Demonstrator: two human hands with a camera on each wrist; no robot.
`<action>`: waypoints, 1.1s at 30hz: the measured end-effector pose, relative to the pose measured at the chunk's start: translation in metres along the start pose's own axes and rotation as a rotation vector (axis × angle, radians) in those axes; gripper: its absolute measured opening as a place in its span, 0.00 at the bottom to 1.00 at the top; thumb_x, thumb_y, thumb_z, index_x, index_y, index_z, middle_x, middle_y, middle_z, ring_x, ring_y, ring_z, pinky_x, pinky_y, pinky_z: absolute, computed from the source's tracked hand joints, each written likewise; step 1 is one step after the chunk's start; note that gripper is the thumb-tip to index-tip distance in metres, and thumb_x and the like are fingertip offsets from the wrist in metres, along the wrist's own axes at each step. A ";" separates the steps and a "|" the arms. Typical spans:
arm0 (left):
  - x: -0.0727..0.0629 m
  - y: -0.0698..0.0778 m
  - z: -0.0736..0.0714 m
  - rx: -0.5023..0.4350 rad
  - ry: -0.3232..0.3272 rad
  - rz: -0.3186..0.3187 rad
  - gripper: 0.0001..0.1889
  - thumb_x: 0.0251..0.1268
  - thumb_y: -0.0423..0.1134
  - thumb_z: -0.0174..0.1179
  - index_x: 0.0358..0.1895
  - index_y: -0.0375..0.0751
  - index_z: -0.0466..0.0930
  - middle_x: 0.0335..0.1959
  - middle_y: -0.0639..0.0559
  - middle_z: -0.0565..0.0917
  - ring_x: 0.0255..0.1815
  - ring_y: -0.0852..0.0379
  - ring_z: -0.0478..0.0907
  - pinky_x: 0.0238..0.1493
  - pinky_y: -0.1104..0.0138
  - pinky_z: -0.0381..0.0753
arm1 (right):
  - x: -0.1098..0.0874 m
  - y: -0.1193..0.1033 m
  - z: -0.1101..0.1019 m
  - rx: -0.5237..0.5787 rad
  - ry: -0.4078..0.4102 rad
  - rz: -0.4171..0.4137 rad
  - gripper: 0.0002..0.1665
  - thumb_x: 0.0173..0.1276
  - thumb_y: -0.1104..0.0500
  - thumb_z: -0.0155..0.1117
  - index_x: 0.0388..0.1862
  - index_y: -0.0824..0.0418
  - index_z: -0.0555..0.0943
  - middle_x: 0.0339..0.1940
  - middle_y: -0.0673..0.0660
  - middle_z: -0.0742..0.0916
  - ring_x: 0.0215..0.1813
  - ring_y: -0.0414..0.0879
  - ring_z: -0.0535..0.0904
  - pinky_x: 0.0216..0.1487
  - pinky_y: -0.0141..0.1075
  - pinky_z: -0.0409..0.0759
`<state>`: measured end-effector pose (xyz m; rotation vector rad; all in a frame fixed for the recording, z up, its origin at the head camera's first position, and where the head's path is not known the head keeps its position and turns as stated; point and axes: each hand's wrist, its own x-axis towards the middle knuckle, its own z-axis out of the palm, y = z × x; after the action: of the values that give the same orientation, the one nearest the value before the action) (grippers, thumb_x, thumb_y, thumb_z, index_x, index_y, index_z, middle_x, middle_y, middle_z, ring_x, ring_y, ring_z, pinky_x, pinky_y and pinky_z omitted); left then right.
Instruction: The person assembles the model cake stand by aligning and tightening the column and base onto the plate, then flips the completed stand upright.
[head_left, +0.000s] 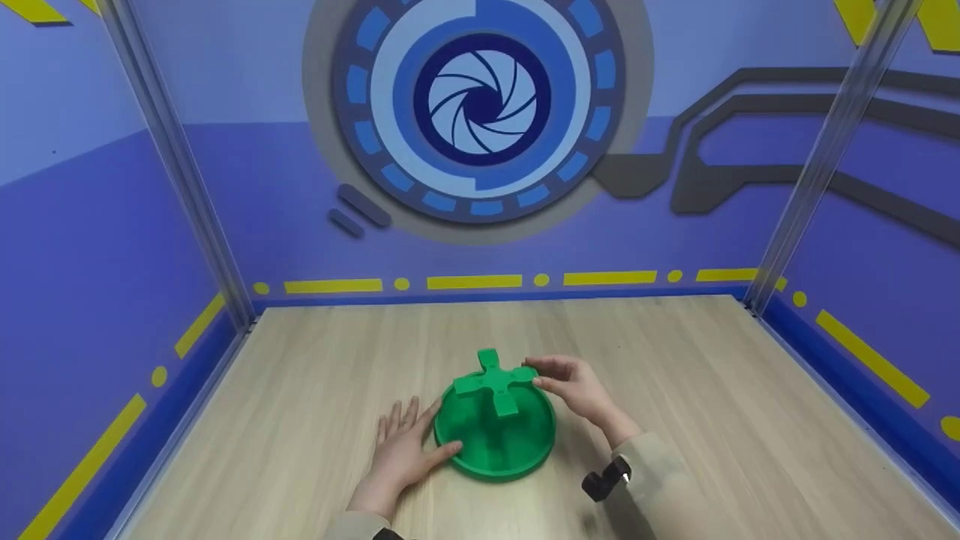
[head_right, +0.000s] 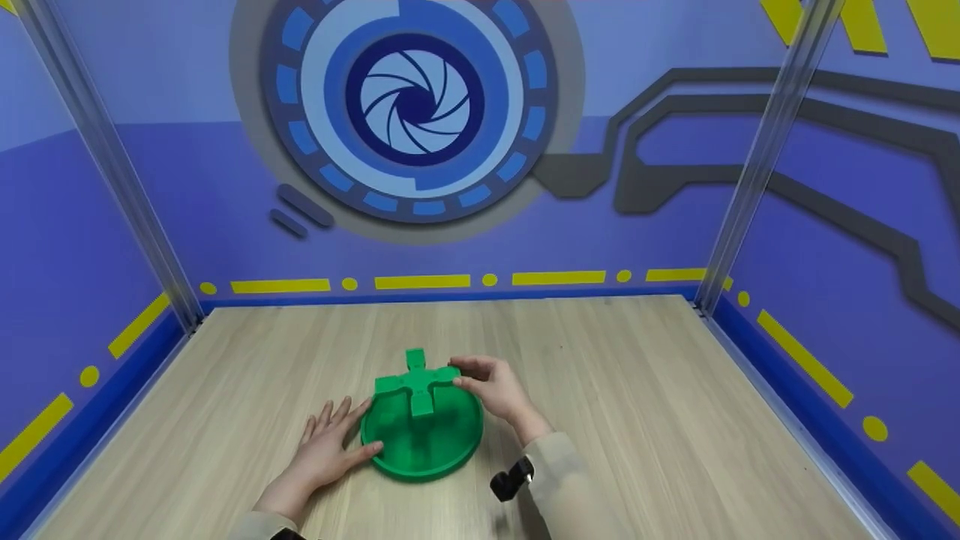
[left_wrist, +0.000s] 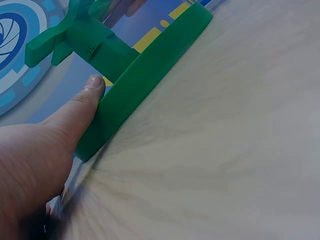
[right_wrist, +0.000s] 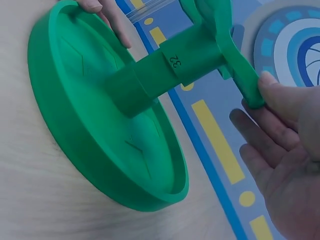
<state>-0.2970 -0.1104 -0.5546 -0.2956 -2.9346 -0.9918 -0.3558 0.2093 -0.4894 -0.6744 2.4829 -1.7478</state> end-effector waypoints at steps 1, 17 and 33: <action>0.000 0.000 0.000 0.000 0.001 0.001 0.48 0.62 0.70 0.64 0.81 0.51 0.61 0.83 0.32 0.55 0.85 0.26 0.41 0.81 0.33 0.34 | -0.001 0.000 -0.001 0.003 -0.003 0.008 0.25 0.73 0.57 0.68 0.66 0.65 0.80 0.64 0.63 0.86 0.65 0.53 0.84 0.63 0.28 0.82; 0.000 0.000 0.001 0.004 0.007 -0.002 0.48 0.61 0.70 0.64 0.81 0.51 0.61 0.83 0.31 0.55 0.84 0.26 0.41 0.82 0.32 0.35 | -0.006 0.000 -0.006 0.029 -0.092 0.037 0.26 0.71 0.58 0.71 0.65 0.66 0.81 0.64 0.66 0.86 0.60 0.45 0.85 0.56 0.26 0.83; 0.000 0.002 -0.001 0.012 -0.006 0.011 0.49 0.62 0.71 0.62 0.81 0.51 0.60 0.83 0.30 0.54 0.84 0.26 0.41 0.81 0.32 0.35 | -0.019 -0.004 0.008 0.062 -0.081 0.057 0.27 0.71 0.56 0.71 0.66 0.63 0.81 0.63 0.64 0.86 0.54 0.40 0.86 0.54 0.27 0.85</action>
<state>-0.2965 -0.1101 -0.5526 -0.3145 -2.9395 -0.9729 -0.3357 0.2082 -0.4927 -0.6495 2.3605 -1.7338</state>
